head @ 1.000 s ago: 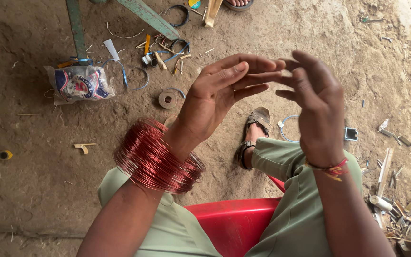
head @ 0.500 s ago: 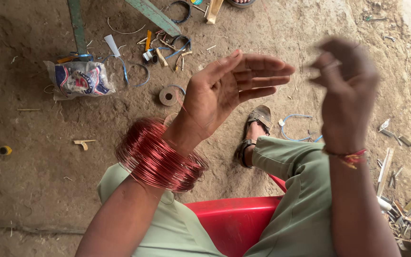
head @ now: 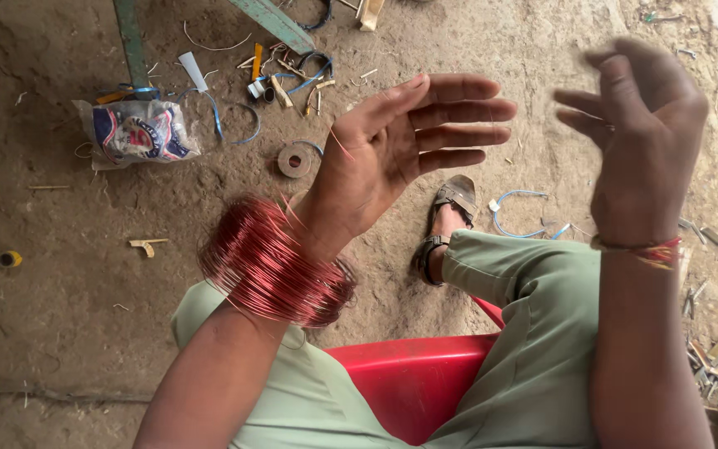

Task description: The person sits on a red plastic chair with a large coil of thin red wire around their left forearm and pulls and twists the wire between both hands, working the wire strand continuously while seated.

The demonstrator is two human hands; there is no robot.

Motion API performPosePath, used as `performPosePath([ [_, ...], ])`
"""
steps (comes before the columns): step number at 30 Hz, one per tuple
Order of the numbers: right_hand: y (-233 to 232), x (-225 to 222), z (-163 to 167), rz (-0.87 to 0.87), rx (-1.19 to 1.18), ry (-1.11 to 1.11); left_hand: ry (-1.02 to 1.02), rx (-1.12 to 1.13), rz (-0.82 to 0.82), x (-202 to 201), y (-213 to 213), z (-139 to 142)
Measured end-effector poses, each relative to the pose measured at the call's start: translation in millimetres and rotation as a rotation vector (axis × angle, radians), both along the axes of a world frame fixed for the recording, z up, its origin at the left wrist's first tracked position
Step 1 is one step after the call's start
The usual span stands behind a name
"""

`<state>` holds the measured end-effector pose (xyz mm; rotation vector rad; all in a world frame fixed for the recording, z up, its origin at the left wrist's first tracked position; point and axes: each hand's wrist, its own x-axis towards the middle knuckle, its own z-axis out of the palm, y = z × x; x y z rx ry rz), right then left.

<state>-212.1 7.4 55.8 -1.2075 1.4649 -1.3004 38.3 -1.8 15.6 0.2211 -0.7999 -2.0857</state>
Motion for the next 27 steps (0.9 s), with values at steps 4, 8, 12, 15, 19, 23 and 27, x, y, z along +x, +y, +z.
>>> performPosePath([
  [4,7,22,4,0.086,0.113,-0.126,0.028,0.027,0.006,-5,-3,-1],
  [8,23,54,0,0.383,0.074,-0.014,0.031,0.030,0.053,-4,-3,-6],
  [12,19,42,4,0.288,-0.006,0.068,-0.024,0.036,0.066,-9,-5,-10],
  [15,12,24,0,0.279,0.038,-0.112,-0.055,0.009,0.075,-9,-6,-12],
  [19,3,9,-5,0.182,0.126,-0.257,-0.057,-0.048,-0.003,-9,-6,-12],
  [23,0,14,-10,0.172,0.161,-0.243,-0.023,-0.037,-0.047,-11,-5,-9],
  [27,15,31,-19,0.362,0.180,-0.287,0.006,-0.061,0.023,-5,-3,-5],
])
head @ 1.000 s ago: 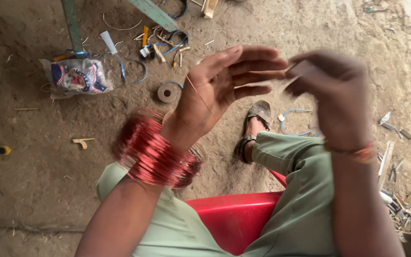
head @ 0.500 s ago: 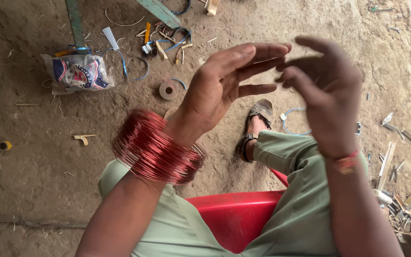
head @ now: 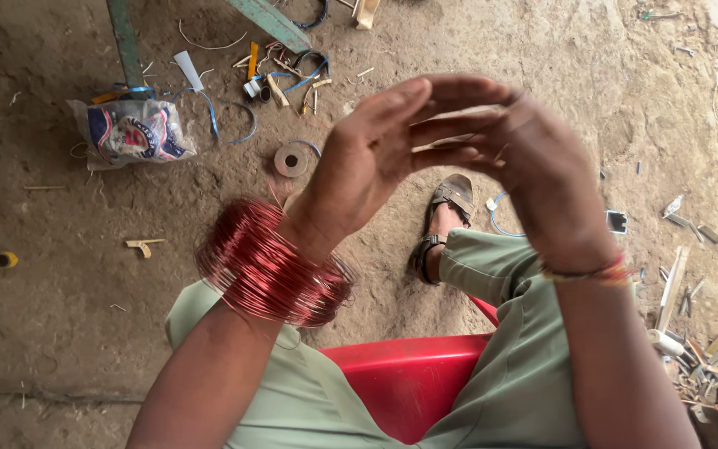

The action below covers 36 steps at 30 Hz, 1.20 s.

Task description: The person sits on a red plastic chair with a large coil of thin red wire around their left forearm and pulls and twists the wire between both hands, working the wire strand continuously while seated.

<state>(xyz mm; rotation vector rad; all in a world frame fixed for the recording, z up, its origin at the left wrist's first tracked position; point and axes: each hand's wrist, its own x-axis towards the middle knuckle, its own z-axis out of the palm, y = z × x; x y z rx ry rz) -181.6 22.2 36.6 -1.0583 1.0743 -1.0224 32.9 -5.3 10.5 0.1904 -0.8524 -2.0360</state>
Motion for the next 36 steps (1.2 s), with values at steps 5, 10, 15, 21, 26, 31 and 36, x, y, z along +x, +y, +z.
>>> performPosePath([
  [5,3,-10,1,-0.020,-0.156,0.273,-0.024,0.047,-0.003,5,0,4],
  [10,-14,-28,16,-0.283,-0.169,0.193,-0.049,-0.010,-0.001,5,1,6],
  [15,-2,0,7,-0.064,-0.167,0.149,-0.043,0.020,0.025,2,0,1],
  [21,5,-2,3,-0.114,-0.284,0.352,0.005,0.024,-0.011,-1,-1,-4],
  [26,-15,-19,18,-0.359,-0.298,0.473,-0.063,0.014,0.002,0,0,1],
  [31,-10,3,22,-0.210,-0.277,0.578,-0.080,0.043,0.038,-4,0,5],
  [36,14,21,10,0.023,-0.319,0.392,-0.218,-0.003,0.093,-4,-1,0],
])
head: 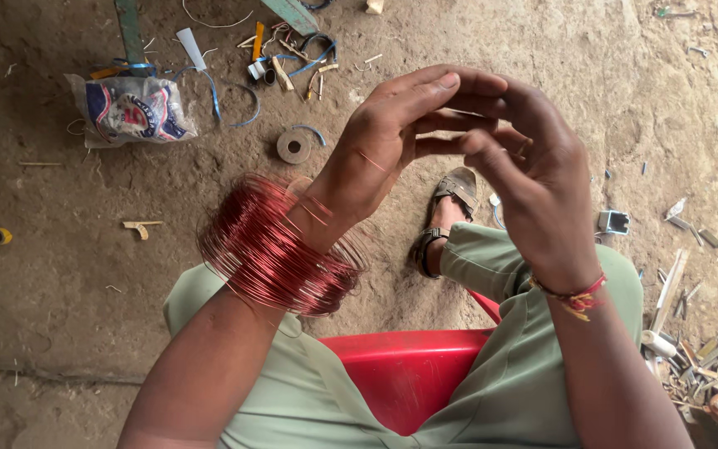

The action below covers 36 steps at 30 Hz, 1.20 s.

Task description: The person sits on a red plastic chair with a large coil of thin red wire around their left forearm and pulls and twists the wire between both hands, working the wire strand continuously while seated.

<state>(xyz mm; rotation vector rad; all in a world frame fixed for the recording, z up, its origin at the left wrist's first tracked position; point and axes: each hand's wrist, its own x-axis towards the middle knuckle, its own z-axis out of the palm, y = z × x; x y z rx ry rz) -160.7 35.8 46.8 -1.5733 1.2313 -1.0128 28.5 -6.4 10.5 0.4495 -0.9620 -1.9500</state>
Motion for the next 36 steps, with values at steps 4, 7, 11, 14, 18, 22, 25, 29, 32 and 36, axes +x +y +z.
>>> performPosePath([
  [4,-10,-13,-7,-0.081,-0.016,0.016,-0.170,-0.049,0.026,-3,-2,-4],
  [7,-27,-38,3,-0.248,-0.208,0.116,-0.265,-0.145,0.081,-8,-5,-8],
  [11,-28,-39,8,-0.330,-0.412,0.188,-0.353,-0.261,0.137,-16,-8,-18],
  [14,-13,-18,8,-0.250,-0.206,0.189,-0.392,-0.308,0.227,-22,-9,-30],
  [18,3,1,12,0.128,0.143,-0.074,-0.729,-0.677,0.488,-22,-10,-43],
  [22,-1,-6,19,0.283,0.219,-0.196,-0.989,-1.210,0.679,-17,-10,-42],
  [25,-4,-16,21,0.254,0.177,-0.149,-0.982,-0.946,0.604,-14,-5,-32],
  [29,-6,-26,18,0.247,0.143,-0.231,-0.975,-0.952,0.581,-12,0,-20],
  [32,-7,-28,11,0.163,0.133,-0.173,-0.950,-1.005,0.583,-11,1,-17],
  [36,-11,-31,7,0.086,0.046,-0.087,-0.935,-1.013,0.577,-11,2,-19],
])
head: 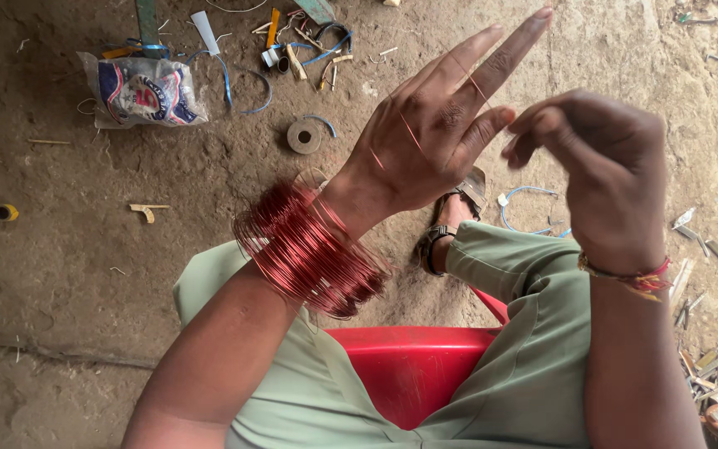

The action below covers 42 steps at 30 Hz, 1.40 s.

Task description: The person sits on a red plastic chair with a large coil of thin red wire around their left forearm and pulls and twists the wire between both hands, working the wire strand continuously while seated.

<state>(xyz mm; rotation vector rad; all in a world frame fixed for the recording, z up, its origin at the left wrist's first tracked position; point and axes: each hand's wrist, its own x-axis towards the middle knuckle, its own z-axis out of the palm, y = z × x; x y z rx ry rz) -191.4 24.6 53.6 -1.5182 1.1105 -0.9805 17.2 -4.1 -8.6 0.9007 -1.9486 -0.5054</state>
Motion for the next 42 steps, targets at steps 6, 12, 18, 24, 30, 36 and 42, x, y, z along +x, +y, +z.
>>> performPosePath([
  [6,-9,11,4,-0.211,-0.374,0.441,-0.020,-0.031,0.032,-3,0,-4],
  [12,7,26,-1,-0.001,0.015,-0.003,-0.009,-0.008,0.019,1,-1,-2],
  [18,8,20,-1,-0.124,-0.058,0.078,0.026,0.063,-0.008,-2,4,2],
  [24,-1,10,7,-0.277,-0.520,0.483,-0.033,0.019,0.033,-1,2,6],
  [30,-3,10,5,-0.324,-0.722,0.667,-0.017,0.032,0.029,-1,5,6],
  [36,0,10,2,-0.366,-0.671,0.696,-0.026,0.029,0.046,-2,4,5],
  [42,0,11,-5,-0.475,-0.503,0.574,-0.029,0.052,0.045,-2,6,8],
])
